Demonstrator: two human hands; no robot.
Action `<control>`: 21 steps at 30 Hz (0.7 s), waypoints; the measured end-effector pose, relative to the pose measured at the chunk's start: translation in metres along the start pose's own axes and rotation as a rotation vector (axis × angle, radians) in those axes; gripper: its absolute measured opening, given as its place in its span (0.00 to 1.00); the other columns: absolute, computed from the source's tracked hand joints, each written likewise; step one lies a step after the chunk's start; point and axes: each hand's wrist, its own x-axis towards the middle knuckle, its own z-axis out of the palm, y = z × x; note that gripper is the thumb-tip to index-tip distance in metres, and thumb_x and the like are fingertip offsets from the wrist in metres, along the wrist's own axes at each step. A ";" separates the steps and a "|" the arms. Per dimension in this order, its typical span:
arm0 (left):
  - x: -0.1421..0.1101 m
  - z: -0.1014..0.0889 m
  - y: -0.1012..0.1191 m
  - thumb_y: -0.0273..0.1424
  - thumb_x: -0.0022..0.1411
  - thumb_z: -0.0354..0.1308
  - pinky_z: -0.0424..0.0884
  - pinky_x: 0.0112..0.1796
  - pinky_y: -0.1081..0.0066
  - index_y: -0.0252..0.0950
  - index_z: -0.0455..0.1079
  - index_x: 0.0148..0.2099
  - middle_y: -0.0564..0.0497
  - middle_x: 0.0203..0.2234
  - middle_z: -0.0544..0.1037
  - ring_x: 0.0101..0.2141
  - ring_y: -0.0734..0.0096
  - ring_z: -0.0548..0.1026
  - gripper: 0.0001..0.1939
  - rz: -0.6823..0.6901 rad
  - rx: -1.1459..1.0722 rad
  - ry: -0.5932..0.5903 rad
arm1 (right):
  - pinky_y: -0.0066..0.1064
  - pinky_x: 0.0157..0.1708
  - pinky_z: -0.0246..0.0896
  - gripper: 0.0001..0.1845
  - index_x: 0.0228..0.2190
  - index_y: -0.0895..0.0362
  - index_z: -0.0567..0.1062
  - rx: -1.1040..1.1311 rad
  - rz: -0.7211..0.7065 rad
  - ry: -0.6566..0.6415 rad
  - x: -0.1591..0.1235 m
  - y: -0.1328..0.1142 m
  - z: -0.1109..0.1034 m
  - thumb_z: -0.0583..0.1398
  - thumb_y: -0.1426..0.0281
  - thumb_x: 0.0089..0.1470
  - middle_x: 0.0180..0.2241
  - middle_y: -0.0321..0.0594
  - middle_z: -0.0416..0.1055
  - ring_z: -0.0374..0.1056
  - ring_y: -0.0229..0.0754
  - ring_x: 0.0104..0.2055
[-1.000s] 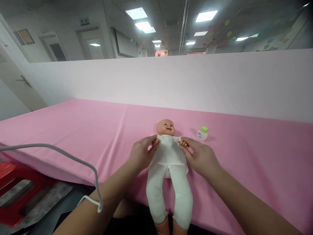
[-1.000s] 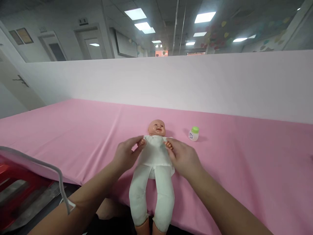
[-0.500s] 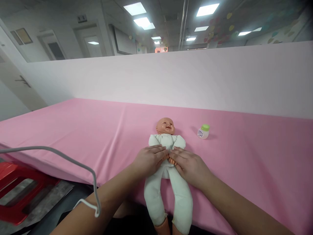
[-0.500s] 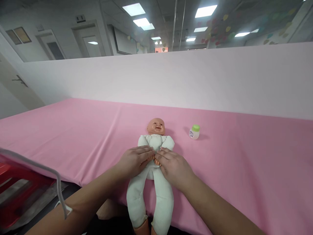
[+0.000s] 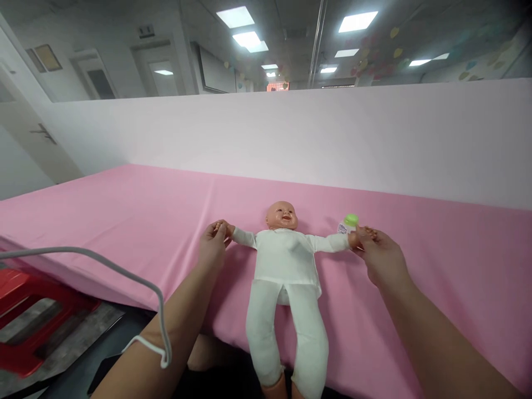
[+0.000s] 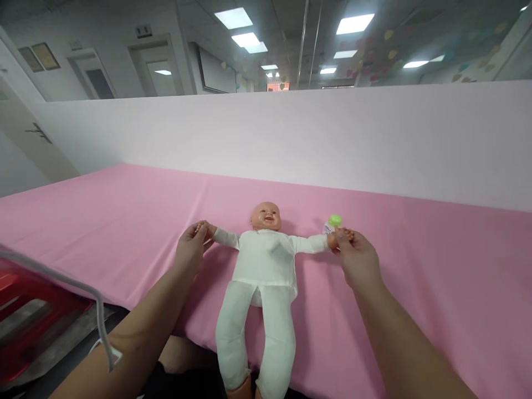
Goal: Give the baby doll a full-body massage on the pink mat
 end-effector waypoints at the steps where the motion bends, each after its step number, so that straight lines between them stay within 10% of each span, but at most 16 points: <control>1: 0.007 -0.003 -0.003 0.36 0.71 0.61 0.82 0.46 0.57 0.38 0.75 0.50 0.46 0.42 0.81 0.39 0.63 0.83 0.10 -0.101 -0.032 0.033 | 0.45 0.49 0.81 0.15 0.35 0.55 0.80 0.106 0.101 0.011 0.008 0.007 -0.003 0.71 0.57 0.55 0.39 0.42 0.80 0.79 0.50 0.43; 9: 0.019 -0.012 -0.010 0.37 0.69 0.64 0.82 0.35 0.62 0.39 0.73 0.50 0.45 0.40 0.80 0.31 0.65 0.82 0.12 -0.280 -0.112 0.080 | 0.42 0.42 0.84 0.04 0.38 0.57 0.79 0.256 0.484 0.011 0.023 0.031 -0.001 0.65 0.70 0.61 0.42 0.46 0.79 0.80 0.47 0.42; 16: -0.009 0.009 0.000 0.43 0.63 0.68 0.80 0.48 0.57 0.43 0.78 0.57 0.45 0.53 0.81 0.47 0.59 0.82 0.21 0.038 0.017 0.017 | 0.54 0.58 0.73 0.23 0.48 0.52 0.82 -0.127 -0.123 -0.043 -0.028 -0.013 0.018 0.67 0.51 0.59 0.47 0.42 0.82 0.79 0.53 0.51; 21: -0.046 0.046 0.013 0.38 0.65 0.67 0.77 0.54 0.58 0.45 0.80 0.57 0.50 0.47 0.86 0.47 0.60 0.83 0.19 0.413 0.410 -0.192 | 0.45 0.53 0.78 0.20 0.53 0.50 0.82 -0.366 -0.596 -0.240 -0.071 -0.020 0.041 0.65 0.58 0.62 0.48 0.40 0.83 0.80 0.51 0.50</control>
